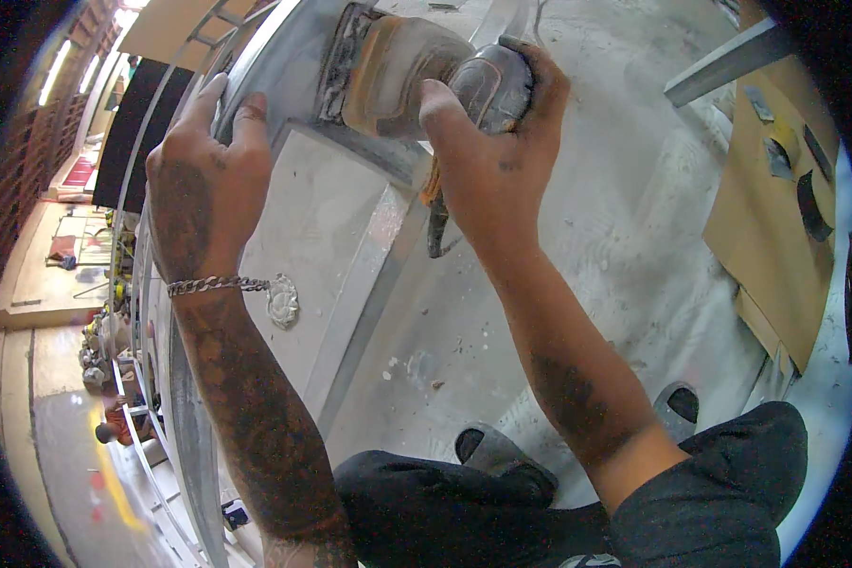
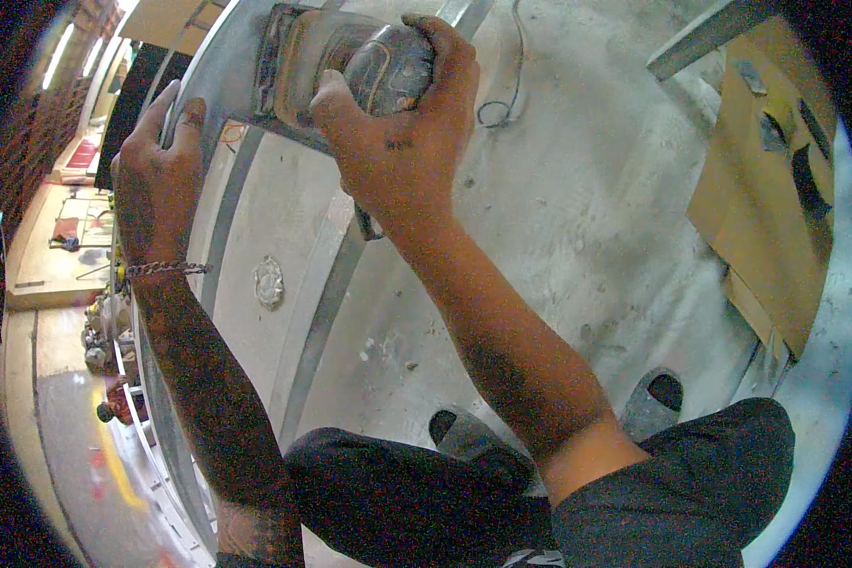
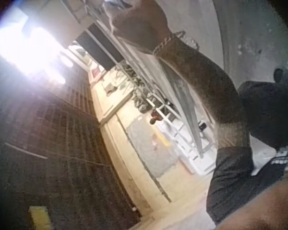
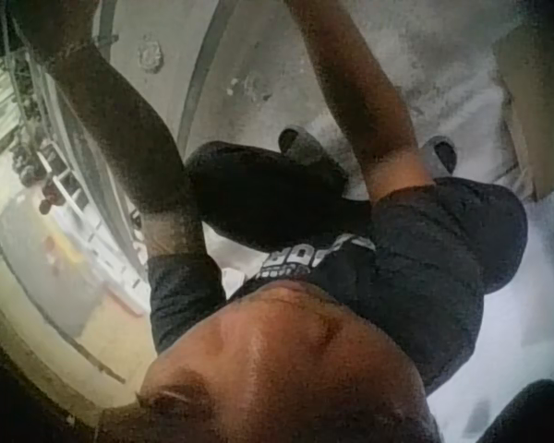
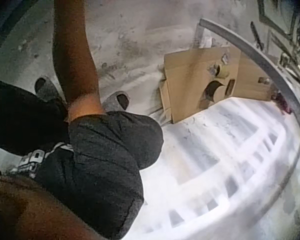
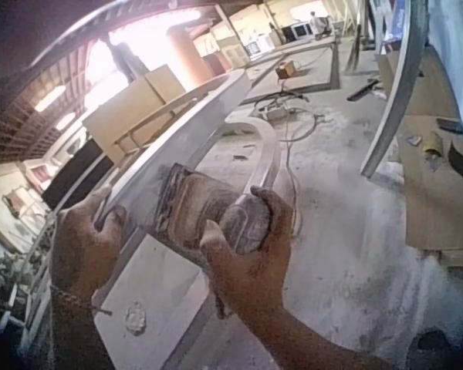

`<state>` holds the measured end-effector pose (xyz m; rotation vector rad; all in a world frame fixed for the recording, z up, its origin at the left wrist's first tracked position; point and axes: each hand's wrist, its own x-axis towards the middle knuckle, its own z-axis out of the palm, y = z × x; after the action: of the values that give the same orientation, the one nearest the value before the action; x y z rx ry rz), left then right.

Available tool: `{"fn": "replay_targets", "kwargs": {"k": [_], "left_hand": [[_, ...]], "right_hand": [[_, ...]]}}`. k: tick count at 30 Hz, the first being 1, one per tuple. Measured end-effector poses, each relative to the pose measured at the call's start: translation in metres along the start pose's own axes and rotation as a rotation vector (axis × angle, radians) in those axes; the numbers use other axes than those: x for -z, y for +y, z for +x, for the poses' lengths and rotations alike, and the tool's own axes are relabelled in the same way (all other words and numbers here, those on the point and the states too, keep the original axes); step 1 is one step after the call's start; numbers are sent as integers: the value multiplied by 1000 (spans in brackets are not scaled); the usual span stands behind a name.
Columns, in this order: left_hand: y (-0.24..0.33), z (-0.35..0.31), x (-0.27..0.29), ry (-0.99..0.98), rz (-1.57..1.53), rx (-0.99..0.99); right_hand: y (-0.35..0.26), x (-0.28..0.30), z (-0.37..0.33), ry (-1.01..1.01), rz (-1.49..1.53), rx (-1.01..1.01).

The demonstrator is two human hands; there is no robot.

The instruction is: The person sands the surface of a curved metal frame using an orbital sander, moving the tool along the length of the frame to smooth the joints.

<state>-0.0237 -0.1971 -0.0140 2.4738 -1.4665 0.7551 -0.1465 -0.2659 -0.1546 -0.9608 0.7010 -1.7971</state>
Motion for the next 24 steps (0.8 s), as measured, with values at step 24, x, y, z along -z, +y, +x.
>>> {"fn": "replay_targets", "kwargs": {"k": [24], "left_hand": [[-6, 2, 0, 20, -148, 36]], "right_hand": [[-35, -14, 6, -92, 333, -42]]}}
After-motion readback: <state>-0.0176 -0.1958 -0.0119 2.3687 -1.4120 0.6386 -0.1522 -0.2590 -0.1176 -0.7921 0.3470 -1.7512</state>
